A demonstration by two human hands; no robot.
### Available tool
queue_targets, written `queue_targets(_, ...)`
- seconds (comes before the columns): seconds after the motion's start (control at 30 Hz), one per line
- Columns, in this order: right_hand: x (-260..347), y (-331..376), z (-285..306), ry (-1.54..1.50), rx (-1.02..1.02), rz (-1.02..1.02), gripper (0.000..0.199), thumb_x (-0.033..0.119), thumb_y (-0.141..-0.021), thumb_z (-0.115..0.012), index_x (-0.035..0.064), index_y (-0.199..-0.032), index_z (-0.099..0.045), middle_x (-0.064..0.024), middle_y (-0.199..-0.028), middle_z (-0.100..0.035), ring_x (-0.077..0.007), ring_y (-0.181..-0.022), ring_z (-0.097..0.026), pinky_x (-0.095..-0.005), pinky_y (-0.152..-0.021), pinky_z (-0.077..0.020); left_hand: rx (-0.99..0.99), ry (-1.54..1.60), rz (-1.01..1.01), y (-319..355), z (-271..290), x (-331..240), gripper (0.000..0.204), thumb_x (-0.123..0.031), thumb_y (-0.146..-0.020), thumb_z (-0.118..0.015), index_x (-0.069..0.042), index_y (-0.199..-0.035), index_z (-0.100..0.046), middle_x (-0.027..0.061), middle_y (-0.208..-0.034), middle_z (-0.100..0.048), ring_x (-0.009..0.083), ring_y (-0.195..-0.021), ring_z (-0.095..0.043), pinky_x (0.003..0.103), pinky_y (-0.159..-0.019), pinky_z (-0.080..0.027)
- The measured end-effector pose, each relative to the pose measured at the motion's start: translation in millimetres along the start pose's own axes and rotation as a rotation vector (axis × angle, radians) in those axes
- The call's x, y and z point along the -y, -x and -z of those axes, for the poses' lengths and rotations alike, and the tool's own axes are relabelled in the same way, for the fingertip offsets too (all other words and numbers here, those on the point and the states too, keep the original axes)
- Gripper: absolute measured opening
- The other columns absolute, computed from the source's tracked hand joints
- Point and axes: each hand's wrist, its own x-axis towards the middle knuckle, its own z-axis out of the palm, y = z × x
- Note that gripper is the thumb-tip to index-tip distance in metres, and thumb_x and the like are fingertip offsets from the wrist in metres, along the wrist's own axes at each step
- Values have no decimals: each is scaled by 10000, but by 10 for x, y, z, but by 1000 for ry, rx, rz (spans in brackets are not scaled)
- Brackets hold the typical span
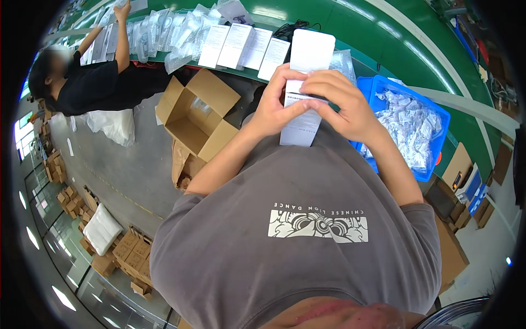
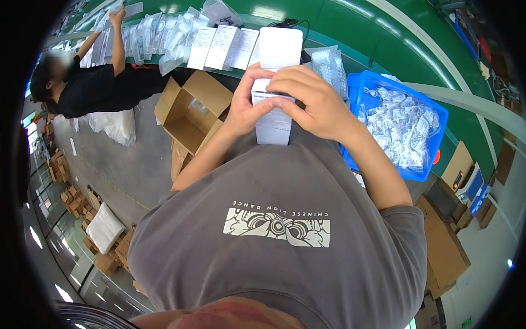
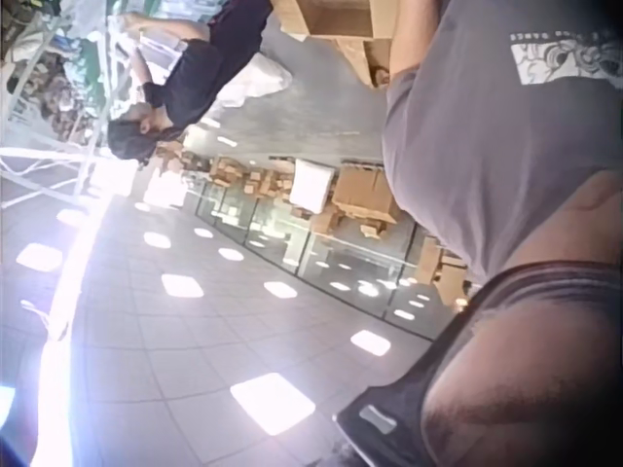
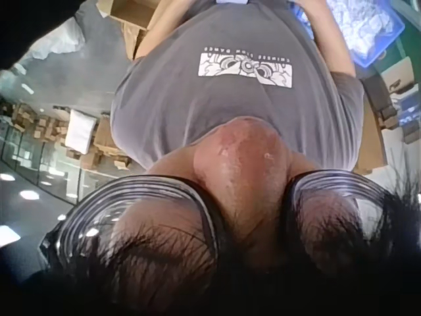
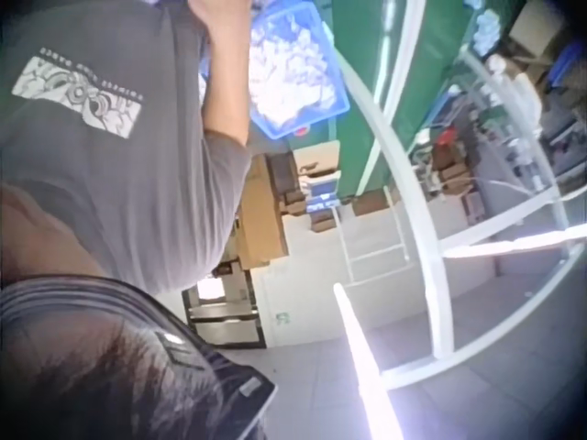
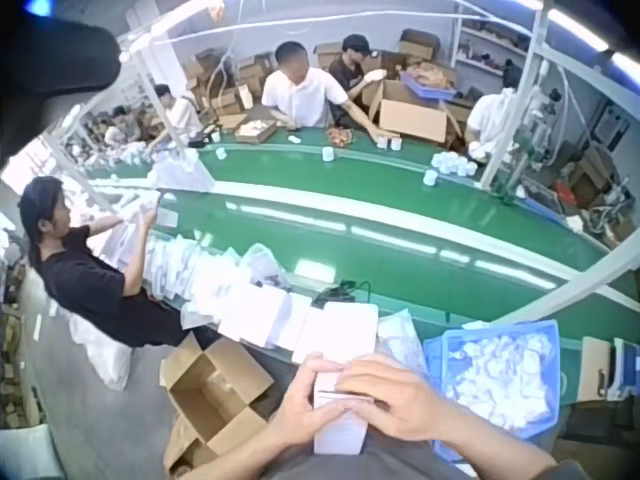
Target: Manually packaging electronic components into boxes on an assembly line.
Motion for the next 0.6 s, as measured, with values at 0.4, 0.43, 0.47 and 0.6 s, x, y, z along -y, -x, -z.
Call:
queue_targets(0.4, -224, 197, -122, -325, -76, -179, 265, 50, -876, -717, 26, -1137, -683, -103, -1174, -680, -209, -1081, -645, -320, -899, -508, 120, -242, -16, -83, 40, -94, 449, -200, -884, -739, -62, -1270, -556, 86, -1245, -493, 181, -1150, -516, 333, -972, -427)
queue_targets(0.43, -200, 158, -85, -213, -219, -200, 243, 36, -885, -702, 19, -1127, -692, -112, -1160, -685, -213, -1068, -645, -323, -901, -508, 163, -275, -10, -108, 73, -111, 423, -192, -881, -747, -63, -1245, -574, 85, -1218, -491, 169, -1107, -541, 309, -923, -454)
queue_targets(0.47, -156, 86, -8, -98, -353, -216, 223, 21, -895, -688, 12, -1117, -701, -121, -1146, -691, -218, -1056, -645, -326, -903, -508, 198, -306, -6, -126, 61, -125, 396, -183, -878, -755, -63, -1219, -593, 84, -1191, -488, 158, -1063, -565, 285, -875, -480)
queue_targets(0.6, -299, -349, 137, -118, -592, -329, 196, 25, -877, -711, 11, -1071, -735, -116, -1077, -725, -206, -982, -671, -302, -853, -521, 208, -205, -1, -122, -39, -188, 371, -205, -868, -766, -79, -1188, -626, 84, -1207, -486, 157, -1056, -566, 281, -855, -483)
